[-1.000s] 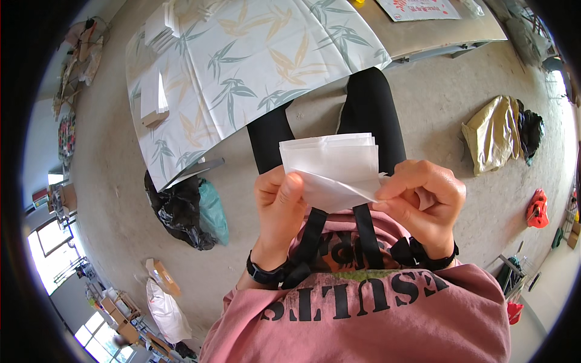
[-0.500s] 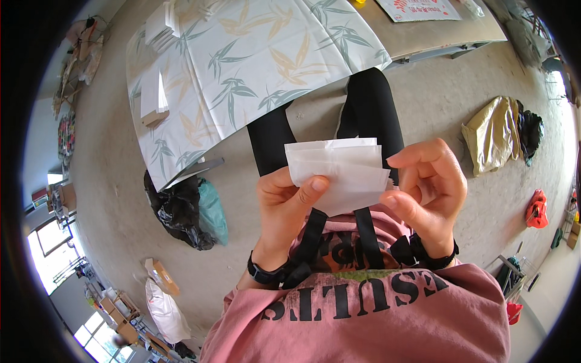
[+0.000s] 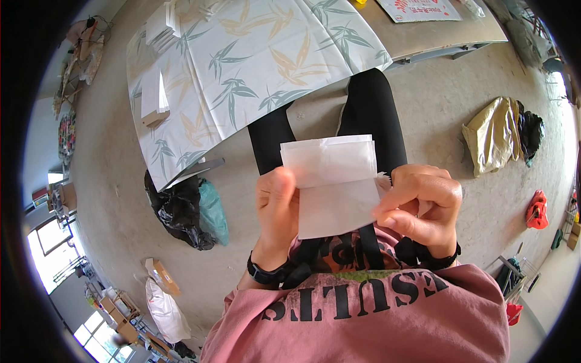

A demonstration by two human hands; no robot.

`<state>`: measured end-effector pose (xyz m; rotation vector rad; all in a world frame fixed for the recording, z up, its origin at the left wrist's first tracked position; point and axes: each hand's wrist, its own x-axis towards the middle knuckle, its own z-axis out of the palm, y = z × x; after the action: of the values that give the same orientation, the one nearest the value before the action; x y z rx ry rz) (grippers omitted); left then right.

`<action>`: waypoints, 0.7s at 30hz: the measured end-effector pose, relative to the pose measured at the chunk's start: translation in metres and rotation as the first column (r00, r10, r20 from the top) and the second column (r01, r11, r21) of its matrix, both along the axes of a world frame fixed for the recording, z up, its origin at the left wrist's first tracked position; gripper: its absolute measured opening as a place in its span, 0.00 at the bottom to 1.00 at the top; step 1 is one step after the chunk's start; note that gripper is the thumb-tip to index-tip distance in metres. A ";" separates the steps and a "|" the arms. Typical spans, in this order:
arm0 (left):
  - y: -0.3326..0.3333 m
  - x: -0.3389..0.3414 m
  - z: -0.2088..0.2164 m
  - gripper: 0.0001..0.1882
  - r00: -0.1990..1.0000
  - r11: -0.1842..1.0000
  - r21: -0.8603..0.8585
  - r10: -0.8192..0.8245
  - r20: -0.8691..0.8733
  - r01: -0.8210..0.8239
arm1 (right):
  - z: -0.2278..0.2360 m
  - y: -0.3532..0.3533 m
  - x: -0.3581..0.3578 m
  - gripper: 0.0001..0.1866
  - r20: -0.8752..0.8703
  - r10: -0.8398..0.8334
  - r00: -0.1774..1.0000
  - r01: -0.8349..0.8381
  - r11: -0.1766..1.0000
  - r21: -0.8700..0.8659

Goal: The recorder folds white paper liners and organizes them into a stack on a table.

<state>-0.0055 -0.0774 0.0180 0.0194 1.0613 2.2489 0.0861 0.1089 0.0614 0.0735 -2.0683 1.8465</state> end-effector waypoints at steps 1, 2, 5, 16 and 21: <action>0.000 -0.001 0.000 0.14 0.988 0.998 0.024 -0.046 -0.147 0.050 | -0.003 0.001 0.001 0.08 -0.006 0.000 1.000 -0.001 1.000 -0.021; 0.002 -0.001 0.001 0.14 0.988 0.998 0.025 -0.047 -0.147 0.051 | -0.004 0.001 0.002 0.11 -0.012 0.001 1.000 -0.001 0.999 -0.042; 0.006 0.001 0.006 0.12 0.979 0.998 -0.031 -0.054 -0.195 0.049 | 0.000 -0.006 0.005 0.17 0.123 -0.180 0.976 0.200 0.962 -0.185; -0.001 0.001 -0.009 0.21 0.971 0.994 0.080 -0.053 -0.233 0.073 | 0.006 -0.010 0.002 0.08 0.292 -0.207 0.934 0.229 0.973 -0.042; -0.012 -0.007 -0.017 0.48 0.978 0.945 0.266 -0.206 0.022 0.193 | 0.005 0.003 0.003 0.08 0.092 0.043 0.995 -0.030 0.990 -0.134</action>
<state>-0.0123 -0.0898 0.0012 0.1747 0.6954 2.1758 0.0892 0.1117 0.0666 -0.0106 -2.0112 2.0416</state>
